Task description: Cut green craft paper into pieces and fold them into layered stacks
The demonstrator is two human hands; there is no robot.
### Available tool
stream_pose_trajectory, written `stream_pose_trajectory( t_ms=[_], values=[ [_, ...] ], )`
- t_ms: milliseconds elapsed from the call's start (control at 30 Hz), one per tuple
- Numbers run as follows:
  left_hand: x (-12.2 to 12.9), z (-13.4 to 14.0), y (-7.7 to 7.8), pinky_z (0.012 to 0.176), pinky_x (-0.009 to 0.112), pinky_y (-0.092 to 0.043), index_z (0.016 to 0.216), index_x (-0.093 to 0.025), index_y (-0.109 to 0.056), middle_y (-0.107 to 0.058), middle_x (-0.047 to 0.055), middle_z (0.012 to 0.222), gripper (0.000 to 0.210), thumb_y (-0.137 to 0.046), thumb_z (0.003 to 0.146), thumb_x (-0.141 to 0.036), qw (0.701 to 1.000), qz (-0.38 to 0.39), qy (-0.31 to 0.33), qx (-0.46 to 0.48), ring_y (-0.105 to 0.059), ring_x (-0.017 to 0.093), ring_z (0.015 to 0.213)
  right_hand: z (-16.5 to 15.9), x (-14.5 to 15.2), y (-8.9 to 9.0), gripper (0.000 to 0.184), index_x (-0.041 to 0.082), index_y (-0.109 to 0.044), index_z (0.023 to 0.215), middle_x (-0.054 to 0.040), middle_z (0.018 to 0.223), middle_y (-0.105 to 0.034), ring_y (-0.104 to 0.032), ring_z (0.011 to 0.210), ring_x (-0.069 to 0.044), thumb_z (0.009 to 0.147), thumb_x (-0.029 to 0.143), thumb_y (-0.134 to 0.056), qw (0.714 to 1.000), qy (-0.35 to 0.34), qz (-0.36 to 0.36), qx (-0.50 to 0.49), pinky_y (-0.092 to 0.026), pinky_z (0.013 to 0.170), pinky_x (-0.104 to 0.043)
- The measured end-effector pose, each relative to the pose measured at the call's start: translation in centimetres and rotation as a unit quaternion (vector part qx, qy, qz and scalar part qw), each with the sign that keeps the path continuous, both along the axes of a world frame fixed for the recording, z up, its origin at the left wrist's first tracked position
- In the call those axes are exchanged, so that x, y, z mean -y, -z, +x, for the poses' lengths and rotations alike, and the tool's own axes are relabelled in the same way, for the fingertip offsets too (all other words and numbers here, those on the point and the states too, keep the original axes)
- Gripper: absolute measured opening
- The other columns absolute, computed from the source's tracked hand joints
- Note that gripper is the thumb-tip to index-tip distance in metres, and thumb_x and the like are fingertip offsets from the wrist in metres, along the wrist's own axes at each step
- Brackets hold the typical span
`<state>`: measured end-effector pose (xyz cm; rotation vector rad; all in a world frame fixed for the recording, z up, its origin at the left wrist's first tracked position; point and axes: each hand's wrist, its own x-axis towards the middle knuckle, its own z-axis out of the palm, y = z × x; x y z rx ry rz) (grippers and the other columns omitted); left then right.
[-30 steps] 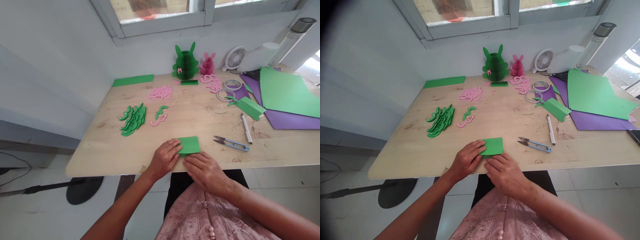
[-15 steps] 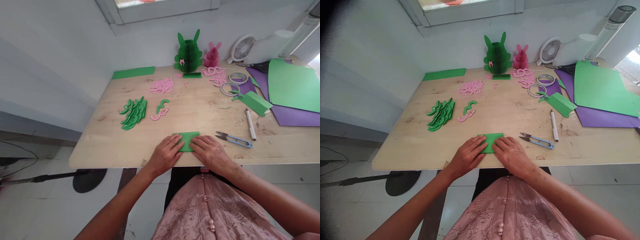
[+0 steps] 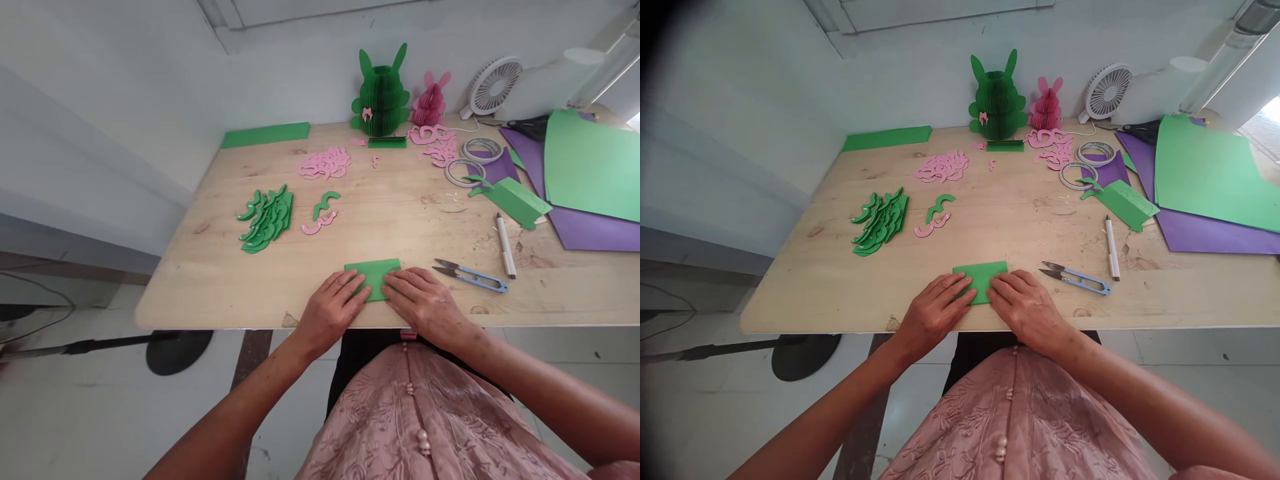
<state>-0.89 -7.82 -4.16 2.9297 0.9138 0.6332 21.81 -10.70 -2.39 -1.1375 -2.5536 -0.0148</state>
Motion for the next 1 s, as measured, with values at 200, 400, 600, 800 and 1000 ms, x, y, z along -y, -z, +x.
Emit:
stream_pose_trajectory(
  t_ms=[200, 400, 600, 800, 1000],
  values=[
    [0.5, 0.0, 0.3, 0.098, 0.043, -0.047, 0.107, -0.017, -0.062, -0.065, 0.011, 0.116, 0.023, -0.048, 0.089, -0.013, 1.0, 0.011, -0.003, 0.011, -0.054, 0.024, 0.118, -0.3, -0.1, -0.1, 0.025, 0.013, -0.065, 0.108, -0.0101, 0.115, -0.065, -0.053, 0.109, -0.023, 0.093, 0.018, -0.046, 1.0, 0.007, 0.011, 0.021, -0.039, 0.094, -0.041],
    [1.0, 0.3, 0.1, 0.094, 0.04, -0.05, 0.103, -0.012, -0.062, -0.067, 0.013, 0.112, 0.021, -0.049, 0.088, -0.009, 0.999, 0.032, 0.0, 0.037, -0.058, 0.024, 0.113, -0.4, 0.0, -0.2, 0.023, 0.012, -0.065, 0.103, -0.0094, 0.112, -0.066, -0.054, 0.108, -0.023, 0.093, 0.014, -0.046, 0.999, -0.005, 0.031, 0.022, -0.04, 0.093, -0.04],
    [1.3, 0.5, 0.1, 0.09, 0.038, -0.052, 0.101, -0.009, -0.063, -0.068, 0.013, 0.107, 0.019, -0.053, 0.085, -0.006, 0.997, 0.046, 0.0, 0.056, -0.061, 0.024, 0.107, -0.5, 0.0, -0.2, 0.02, 0.01, -0.066, 0.097, -0.0105, 0.108, -0.068, -0.057, 0.102, -0.023, 0.091, 0.011, -0.047, 0.998, -0.021, 0.064, 0.006, -0.042, 0.089, -0.041],
    [1.4, 0.5, 0.0, 0.088, 0.037, -0.054, 0.099, -0.009, -0.063, -0.069, 0.012, 0.106, 0.018, -0.05, 0.087, -0.007, 0.997, 0.052, -0.002, 0.049, -0.062, 0.023, 0.106, -0.5, 0.0, -0.3, 0.02, 0.009, -0.067, 0.094, -0.0109, 0.107, -0.068, -0.058, 0.099, -0.023, 0.091, 0.01, -0.047, 0.996, -0.03, 0.083, 0.01, -0.043, 0.089, -0.041],
    [2.0, 0.5, 0.0, 0.093, 0.039, -0.051, 0.105, -0.01, -0.062, -0.066, 0.013, 0.114, 0.024, -0.047, 0.087, -0.007, 0.999, 0.047, -0.014, 0.008, -0.058, 0.024, 0.113, -0.5, 0.2, -0.3, 0.021, 0.007, -0.066, 0.1, -0.0125, 0.108, -0.068, -0.057, 0.103, -0.024, 0.09, 0.01, -0.048, 0.997, -0.03, 0.066, 0.023, -0.042, 0.09, -0.042]
  ],
)
